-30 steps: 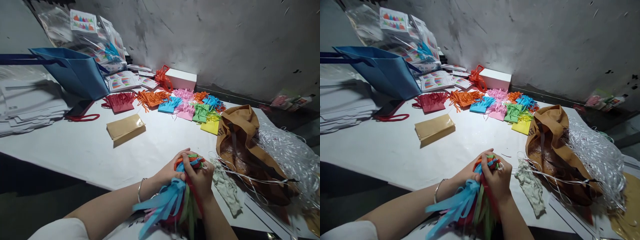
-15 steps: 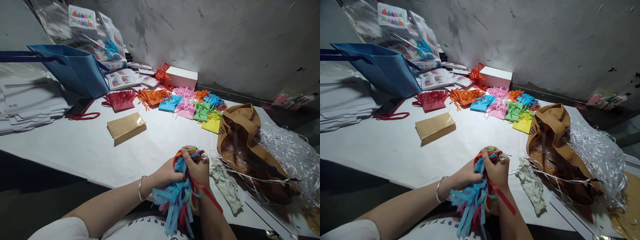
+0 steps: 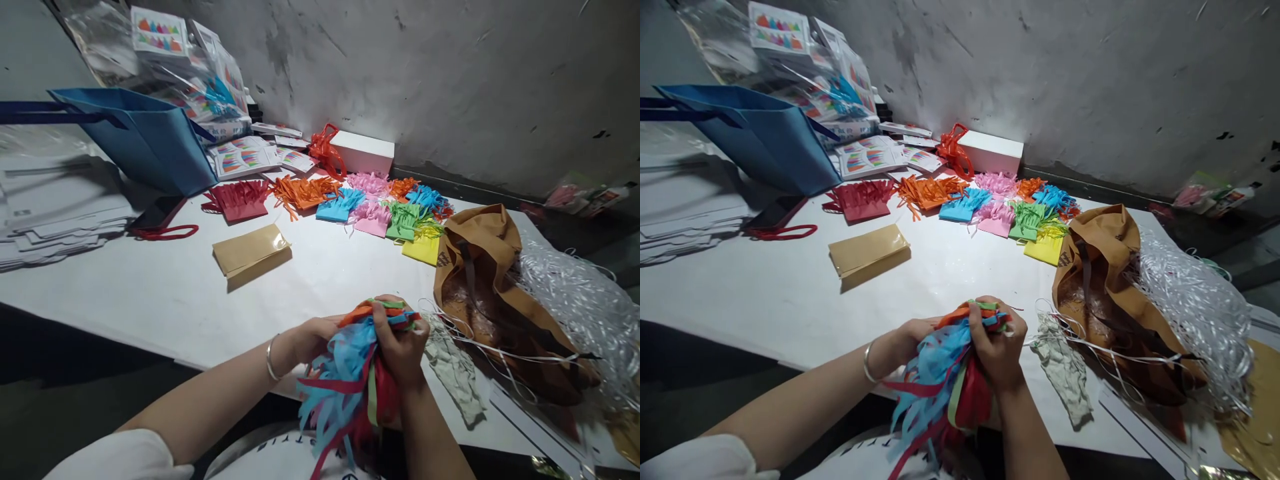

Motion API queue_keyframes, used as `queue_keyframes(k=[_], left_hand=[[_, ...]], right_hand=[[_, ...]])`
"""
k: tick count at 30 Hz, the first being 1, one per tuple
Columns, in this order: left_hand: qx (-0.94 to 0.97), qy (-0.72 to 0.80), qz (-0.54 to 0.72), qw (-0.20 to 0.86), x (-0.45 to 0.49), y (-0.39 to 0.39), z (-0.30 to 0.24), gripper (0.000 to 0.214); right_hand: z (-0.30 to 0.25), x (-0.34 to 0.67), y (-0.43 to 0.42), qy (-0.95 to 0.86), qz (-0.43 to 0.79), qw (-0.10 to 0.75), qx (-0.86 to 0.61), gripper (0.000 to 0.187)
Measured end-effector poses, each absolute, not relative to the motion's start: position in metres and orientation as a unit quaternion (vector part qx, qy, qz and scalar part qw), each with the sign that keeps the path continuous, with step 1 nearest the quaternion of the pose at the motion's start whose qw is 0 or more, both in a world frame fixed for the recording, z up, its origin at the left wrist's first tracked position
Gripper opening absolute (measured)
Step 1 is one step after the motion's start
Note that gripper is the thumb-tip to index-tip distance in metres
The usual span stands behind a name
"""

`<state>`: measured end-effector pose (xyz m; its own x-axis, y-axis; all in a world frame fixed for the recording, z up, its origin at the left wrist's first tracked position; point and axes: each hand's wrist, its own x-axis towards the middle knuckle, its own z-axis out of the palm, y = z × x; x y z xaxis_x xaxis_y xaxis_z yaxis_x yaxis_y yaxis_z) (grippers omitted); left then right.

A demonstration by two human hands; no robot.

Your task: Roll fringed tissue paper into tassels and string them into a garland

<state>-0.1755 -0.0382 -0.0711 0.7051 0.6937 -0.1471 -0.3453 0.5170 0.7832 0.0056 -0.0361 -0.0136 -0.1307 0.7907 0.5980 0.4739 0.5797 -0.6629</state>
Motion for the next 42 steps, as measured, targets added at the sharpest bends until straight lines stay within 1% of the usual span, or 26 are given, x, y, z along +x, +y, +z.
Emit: queue_keyframes(k=[2, 4, 6, 9, 11, 14, 17, 22, 27, 30, 32, 35, 37, 38, 40, 41, 42], left_hand=[[0.421, 0.201, 0.263, 0.844, -0.195, -0.026, -0.055, 0.067], [0.488, 0.204, 0.263, 0.807, -0.208, -0.016, -0.033, 0.079], [0.576, 0.247, 0.314, 0.713, -0.210, -0.013, -0.012, 0.083], [0.694, 0.283, 0.379, 0.543, -0.190, -0.024, 0.004, 0.103], [0.713, 0.274, 0.425, 0.486, -0.171, -0.035, -0.001, 0.112], [0.653, 0.271, 0.502, 0.498, -0.148, -0.045, -0.021, 0.114], [0.593, 0.282, 0.527, 0.539, -0.141, -0.050, -0.041, 0.115], [0.567, 0.331, 0.489, 0.575, -0.144, -0.057, -0.049, 0.116], [0.561, 0.378, 0.438, 0.592, -0.144, -0.060, -0.052, 0.112], [0.554, 0.392, 0.435, 0.592, -0.142, -0.060, -0.056, 0.109], [0.553, 0.387, 0.439, 0.593, -0.141, -0.059, -0.058, 0.107], [0.567, 0.368, 0.429, 0.599, -0.144, -0.057, -0.057, 0.100], [0.576, 0.370, 0.424, 0.593, -0.149, -0.056, -0.054, 0.095], [0.577, 0.379, 0.421, 0.589, -0.152, -0.055, -0.053, 0.093], [0.570, 0.402, 0.409, 0.589, -0.159, -0.055, -0.050, 0.092], [0.568, 0.411, 0.399, 0.591, -0.161, -0.055, -0.049, 0.092], [0.570, 0.418, 0.390, 0.591, -0.163, -0.055, -0.047, 0.093]], right_hand=[[-0.007, 0.012, -0.036, -0.755, 0.182, 0.479, -0.408, 0.020], [-0.003, 0.015, -0.034, -0.783, 0.186, 0.454, -0.381, 0.015], [-0.004, 0.013, -0.032, -0.806, 0.175, 0.434, -0.362, 0.012], [-0.008, 0.004, -0.031, -0.812, 0.167, 0.431, -0.355, 0.017], [-0.009, -0.002, -0.032, -0.804, 0.178, 0.440, -0.358, 0.021], [-0.007, -0.005, -0.036, -0.786, 0.214, 0.448, -0.369, 0.022], [-0.005, -0.005, -0.039, -0.770, 0.248, 0.445, -0.385, 0.025], [-0.008, -0.003, -0.038, -0.764, 0.277, 0.418, -0.406, 0.031], [-0.009, 0.000, -0.035, -0.780, 0.231, 0.384, -0.437, 0.033], [-0.010, 0.000, -0.036, -0.782, 0.206, 0.366, -0.461, 0.038], [-0.010, -0.001, -0.037, -0.778, 0.212, 0.358, -0.470, 0.041], [-0.009, 0.001, -0.037, -0.776, 0.256, 0.341, -0.465, 0.039], [-0.007, 0.009, -0.035, -0.769, 0.340, 0.320, -0.438, 0.033], [-0.006, 0.015, -0.034, -0.759, 0.391, 0.308, -0.420, 0.037], [-0.003, 0.028, -0.030, -0.731, 0.473, 0.286, -0.400, 0.055], [-0.002, 0.033, -0.029, -0.723, 0.484, 0.280, -0.406, 0.062], [-0.001, 0.037, -0.028, -0.724, 0.469, 0.278, -0.422, 0.065]])
